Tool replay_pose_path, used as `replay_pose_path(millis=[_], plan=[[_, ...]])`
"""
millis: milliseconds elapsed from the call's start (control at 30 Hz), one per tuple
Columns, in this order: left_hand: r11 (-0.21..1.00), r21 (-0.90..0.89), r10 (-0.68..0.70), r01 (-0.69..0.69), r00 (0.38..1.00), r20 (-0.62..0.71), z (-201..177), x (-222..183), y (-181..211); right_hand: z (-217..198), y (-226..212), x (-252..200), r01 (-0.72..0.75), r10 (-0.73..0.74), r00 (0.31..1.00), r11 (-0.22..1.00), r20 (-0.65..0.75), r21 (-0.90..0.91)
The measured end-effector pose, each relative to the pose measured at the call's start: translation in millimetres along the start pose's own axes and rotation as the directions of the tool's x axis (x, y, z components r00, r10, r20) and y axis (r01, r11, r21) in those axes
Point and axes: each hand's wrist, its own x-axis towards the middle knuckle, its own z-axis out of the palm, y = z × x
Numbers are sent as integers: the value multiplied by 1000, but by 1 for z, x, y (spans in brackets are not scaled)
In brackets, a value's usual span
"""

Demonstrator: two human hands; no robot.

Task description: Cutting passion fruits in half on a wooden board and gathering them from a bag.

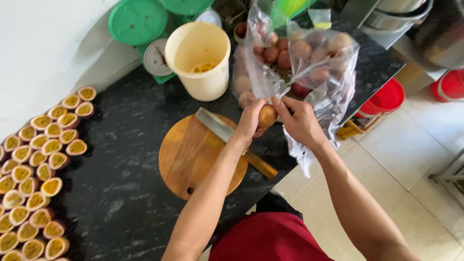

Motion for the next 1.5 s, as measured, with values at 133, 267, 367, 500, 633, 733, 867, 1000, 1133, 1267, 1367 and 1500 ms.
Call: replay_pose_path(millis=[133, 267, 367, 500, 633, 733, 867, 1000, 1133, 1267, 1367, 1500], plan=[[994, -100, 46, -36, 993, 109, 12, 28, 8, -12, 23, 32, -499, 350, 860, 419, 372, 759], [950, -287, 167, -121, 976, 142, 12, 54, -3, 1, 84, 67, -546, 261, 814, 39, 519, 837], [939, -258, 236, -226, 972, 7, 25, 59, 13, 12, 111, 92, -439, 321, 878, 248, 354, 864], [961, 94, 275, -261, 941, -199, 27, 76, 36, -3, 120, 133, -55, 69, 996, 975, 57, -217], [402, 784, 656, -473, 746, 114, 8, 112, 31, 34, 183, 181, 138, -116, 988, 961, 103, -240], [208, 978, 269, -22, 962, -35, 1, 115, 43, 78, 225, 215, 133, 22, 940, 895, 339, -425], [66, 984, 203, 164, 963, -174, -18, 101, 44, 103, 233, 219, 48, 98, 933, 919, 346, -391], [331, 943, 379, 34, 910, -167, -12, 90, 48, 84, 214, 215, -34, 87, 928, 988, 362, -148], [807, 588, 282, -52, 909, -307, -10, 98, 48, 71, 219, 216, -69, 99, 966, 989, 239, -134], [983, -10, 174, -184, 945, -278, -26, 111, 34, 85, 225, 216, 143, 1, 927, 924, 375, -355], [935, -264, 193, -235, 965, -176, -26, 117, 33, 74, 183, 205, -115, 249, 893, 931, 374, -345], [980, -26, 182, -199, 935, -305, -18, 121, 35, 78, 187, 196, -122, 147, 954, 987, 262, -109]])
